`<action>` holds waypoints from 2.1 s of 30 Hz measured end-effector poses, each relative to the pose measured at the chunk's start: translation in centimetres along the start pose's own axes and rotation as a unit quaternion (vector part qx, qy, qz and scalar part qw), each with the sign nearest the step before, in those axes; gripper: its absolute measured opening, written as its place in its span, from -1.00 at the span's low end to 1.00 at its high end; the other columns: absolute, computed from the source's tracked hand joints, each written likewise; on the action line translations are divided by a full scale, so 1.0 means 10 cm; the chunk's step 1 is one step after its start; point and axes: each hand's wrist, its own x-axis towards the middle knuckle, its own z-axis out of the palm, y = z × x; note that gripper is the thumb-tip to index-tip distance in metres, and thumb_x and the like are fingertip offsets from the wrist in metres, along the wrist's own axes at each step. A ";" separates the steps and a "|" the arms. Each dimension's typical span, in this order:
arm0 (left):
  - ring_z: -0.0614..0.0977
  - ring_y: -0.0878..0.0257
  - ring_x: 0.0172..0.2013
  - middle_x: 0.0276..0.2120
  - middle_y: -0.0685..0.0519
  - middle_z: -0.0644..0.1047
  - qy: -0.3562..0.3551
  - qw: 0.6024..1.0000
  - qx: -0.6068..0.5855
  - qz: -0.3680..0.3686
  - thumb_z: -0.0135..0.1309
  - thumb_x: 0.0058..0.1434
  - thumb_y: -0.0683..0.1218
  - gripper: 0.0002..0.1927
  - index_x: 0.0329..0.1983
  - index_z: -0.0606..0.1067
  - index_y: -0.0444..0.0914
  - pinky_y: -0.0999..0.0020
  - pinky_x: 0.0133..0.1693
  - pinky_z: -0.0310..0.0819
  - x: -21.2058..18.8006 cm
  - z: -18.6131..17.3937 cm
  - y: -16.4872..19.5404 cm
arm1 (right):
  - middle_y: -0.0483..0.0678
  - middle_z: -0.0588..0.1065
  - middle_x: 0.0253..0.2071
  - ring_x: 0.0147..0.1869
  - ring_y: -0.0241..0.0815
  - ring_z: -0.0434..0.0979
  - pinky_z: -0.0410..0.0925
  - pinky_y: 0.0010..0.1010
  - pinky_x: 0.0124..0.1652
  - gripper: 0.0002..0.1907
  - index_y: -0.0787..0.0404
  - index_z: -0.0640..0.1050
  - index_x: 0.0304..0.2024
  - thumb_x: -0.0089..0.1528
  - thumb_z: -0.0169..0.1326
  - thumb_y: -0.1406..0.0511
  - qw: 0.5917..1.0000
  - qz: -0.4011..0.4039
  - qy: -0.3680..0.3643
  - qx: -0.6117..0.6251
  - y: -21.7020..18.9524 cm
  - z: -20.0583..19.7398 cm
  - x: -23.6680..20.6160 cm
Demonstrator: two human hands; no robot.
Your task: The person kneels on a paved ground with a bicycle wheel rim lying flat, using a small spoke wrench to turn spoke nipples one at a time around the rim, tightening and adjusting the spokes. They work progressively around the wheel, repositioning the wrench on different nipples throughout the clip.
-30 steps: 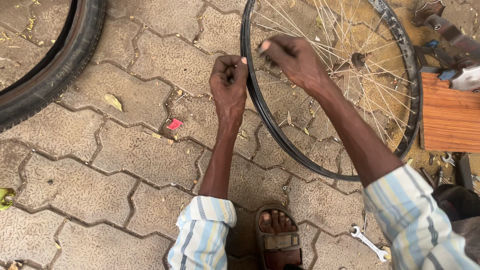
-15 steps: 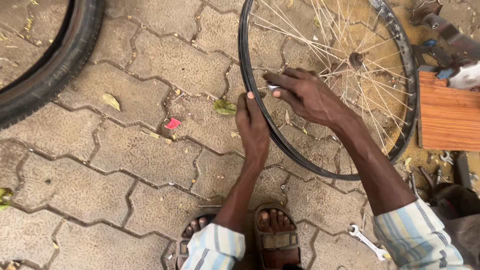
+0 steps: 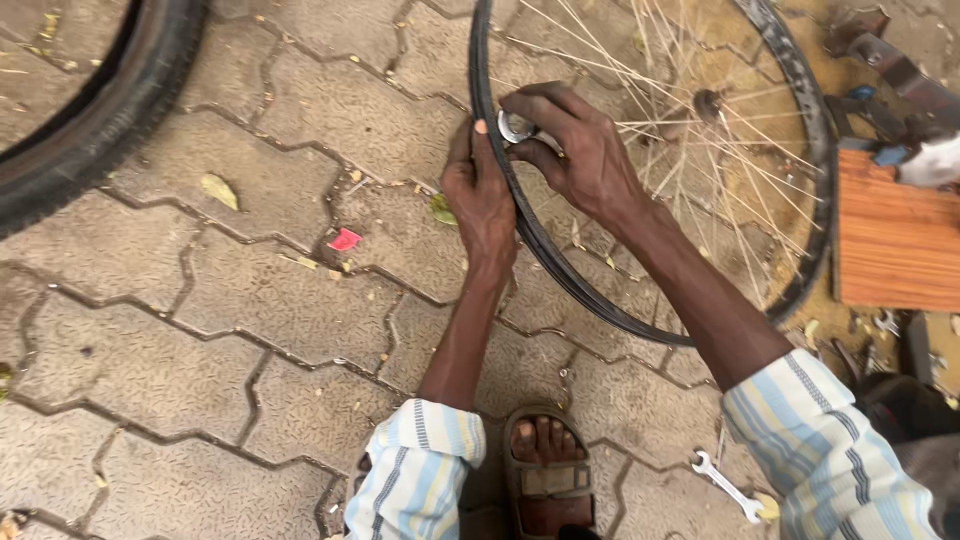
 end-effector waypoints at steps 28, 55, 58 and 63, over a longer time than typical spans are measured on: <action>0.42 0.40 -0.44 -0.49 0.18 0.46 0.072 0.985 -0.079 -0.139 0.09 0.38 0.14 -0.64 -0.22 0.56 -0.26 0.39 -0.35 0.35 0.00 0.05 -0.09 | -0.06 0.54 -0.51 -0.60 -0.27 0.45 0.33 -0.38 -0.55 -0.60 0.25 0.60 -0.16 0.50 -0.16 0.14 0.955 0.277 -0.105 0.000 0.12 0.12 0.33; 0.31 0.36 -0.44 -0.48 0.21 0.41 0.041 0.975 -0.176 -0.127 0.15 0.35 0.13 -0.67 -0.25 0.62 -0.22 0.31 -0.41 0.08 0.02 0.08 -0.11 | 0.03 0.51 -0.43 -0.52 -0.13 0.44 0.33 -0.34 -0.55 -0.57 0.26 0.62 0.01 0.49 -0.13 0.09 0.998 0.038 -0.015 0.040 0.25 0.06 0.05; 0.42 0.34 -0.37 -0.45 0.20 0.44 0.070 0.981 -0.098 -0.155 0.12 0.31 0.16 -0.68 -0.26 0.62 -0.16 0.30 -0.22 0.34 -0.02 0.12 -0.06 | 0.00 0.51 -0.52 -0.57 -0.04 0.43 0.29 -0.27 -0.59 -0.60 0.26 0.66 -0.09 0.55 -0.11 0.14 0.971 0.220 -0.087 -0.029 0.24 0.14 0.24; 0.45 0.31 -0.33 -0.45 0.17 0.46 0.062 0.983 -0.095 -0.146 0.10 0.32 0.17 -0.66 -0.26 0.62 -0.18 0.26 -0.18 0.37 -0.03 0.12 -0.01 | -0.01 0.55 -0.36 -0.45 -0.21 0.61 0.47 -0.44 -0.52 -0.70 0.31 0.56 -0.03 0.45 -0.01 0.19 0.994 0.069 -0.005 0.082 0.20 -0.02 0.16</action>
